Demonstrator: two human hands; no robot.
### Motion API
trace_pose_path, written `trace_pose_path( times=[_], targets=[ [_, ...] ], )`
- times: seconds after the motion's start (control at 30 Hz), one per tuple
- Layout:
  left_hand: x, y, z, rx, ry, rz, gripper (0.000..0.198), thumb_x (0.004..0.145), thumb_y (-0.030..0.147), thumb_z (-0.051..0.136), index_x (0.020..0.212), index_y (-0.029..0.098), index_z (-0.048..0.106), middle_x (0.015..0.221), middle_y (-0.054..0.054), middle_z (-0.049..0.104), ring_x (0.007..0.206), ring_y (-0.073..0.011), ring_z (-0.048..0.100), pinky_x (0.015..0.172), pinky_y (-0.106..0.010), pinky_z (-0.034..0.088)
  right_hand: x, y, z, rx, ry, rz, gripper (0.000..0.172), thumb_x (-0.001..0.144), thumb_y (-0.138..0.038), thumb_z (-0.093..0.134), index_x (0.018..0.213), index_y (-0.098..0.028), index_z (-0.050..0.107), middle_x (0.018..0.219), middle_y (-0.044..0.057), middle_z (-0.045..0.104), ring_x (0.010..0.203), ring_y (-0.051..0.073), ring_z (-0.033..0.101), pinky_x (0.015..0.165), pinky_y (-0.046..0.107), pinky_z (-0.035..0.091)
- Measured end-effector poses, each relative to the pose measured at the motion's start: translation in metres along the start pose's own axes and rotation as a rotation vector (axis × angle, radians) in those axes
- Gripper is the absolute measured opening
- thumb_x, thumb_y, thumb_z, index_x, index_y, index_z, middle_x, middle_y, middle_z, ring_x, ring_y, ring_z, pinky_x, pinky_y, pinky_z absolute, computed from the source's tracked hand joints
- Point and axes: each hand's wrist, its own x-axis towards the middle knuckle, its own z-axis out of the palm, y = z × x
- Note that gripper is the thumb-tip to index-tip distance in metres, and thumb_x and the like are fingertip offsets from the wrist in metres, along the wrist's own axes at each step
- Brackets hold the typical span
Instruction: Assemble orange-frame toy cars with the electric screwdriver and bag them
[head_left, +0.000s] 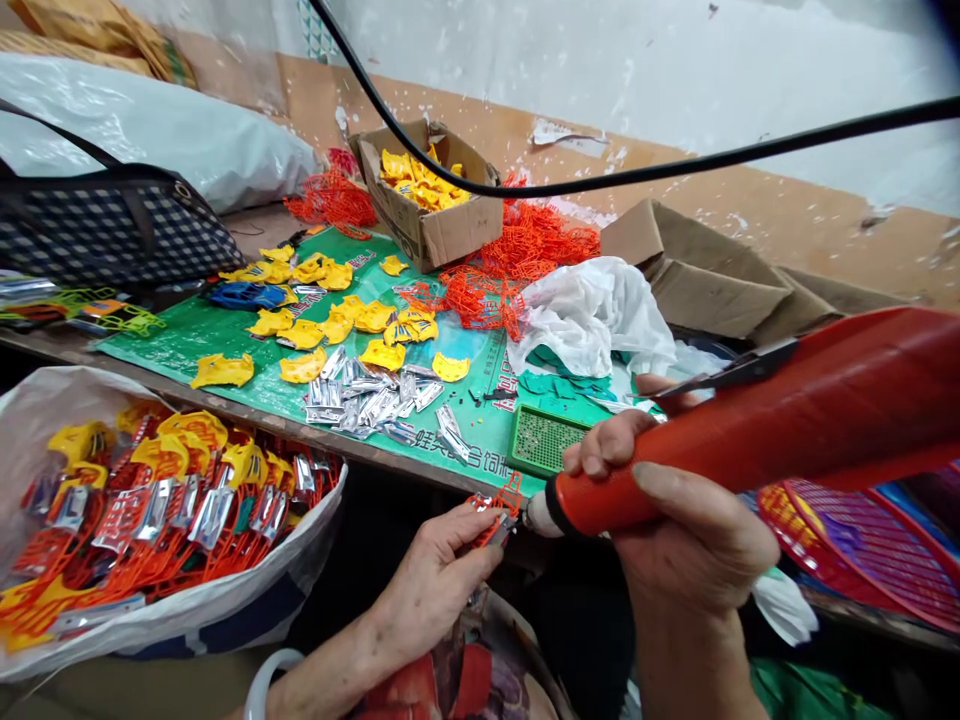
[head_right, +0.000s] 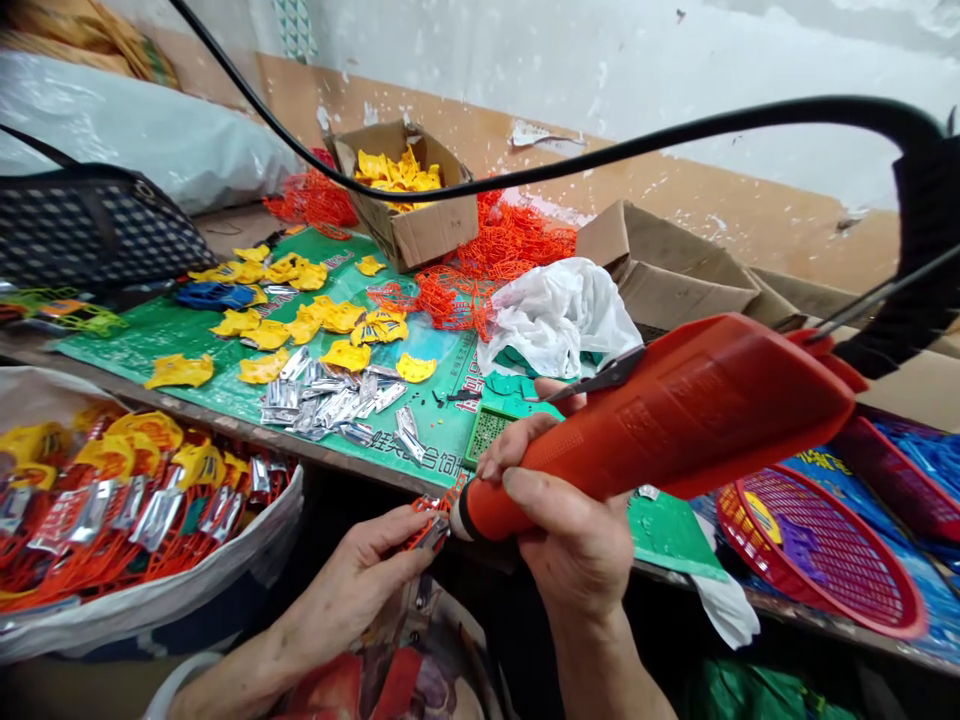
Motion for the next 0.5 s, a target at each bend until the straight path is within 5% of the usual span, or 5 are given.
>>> trace_pose_path(
  times=[0.33, 0.5],
  targets=[
    [0.0002, 0.0004, -0.0015, -0.020, 0.007, -0.165, 0.020, 0.084, 0.020, 0.054, 0.089, 0.018, 0.074, 0.081, 0.001, 0.056, 0.078, -0.0157, 0.044, 0.073, -0.027, 0.034, -0.0050, 0.0036, 0.0015, -0.014, 0.019, -0.011, 0.033, 0.067, -0.011, 0.067, 0.096, -0.026, 0.061, 0.070, -0.003, 0.062, 0.062, 0.013, 0.058, 0.066, 0.033, 0.052],
    [-0.0004, -0.0002, 0.0017, -0.194, 0.018, -0.302, 0.022, 0.079, 0.027, 0.061, 0.092, 0.015, 0.074, 0.074, 0.000, 0.057, 0.069, -0.0142, 0.046, 0.064, -0.026, 0.035, -0.0065, 0.0077, 0.0032, -0.051, 0.050, -0.035, 0.040, 0.067, -0.011, 0.067, 0.103, -0.027, 0.060, 0.069, -0.004, 0.062, 0.061, 0.013, 0.058, 0.065, 0.033, 0.051]
  ],
)
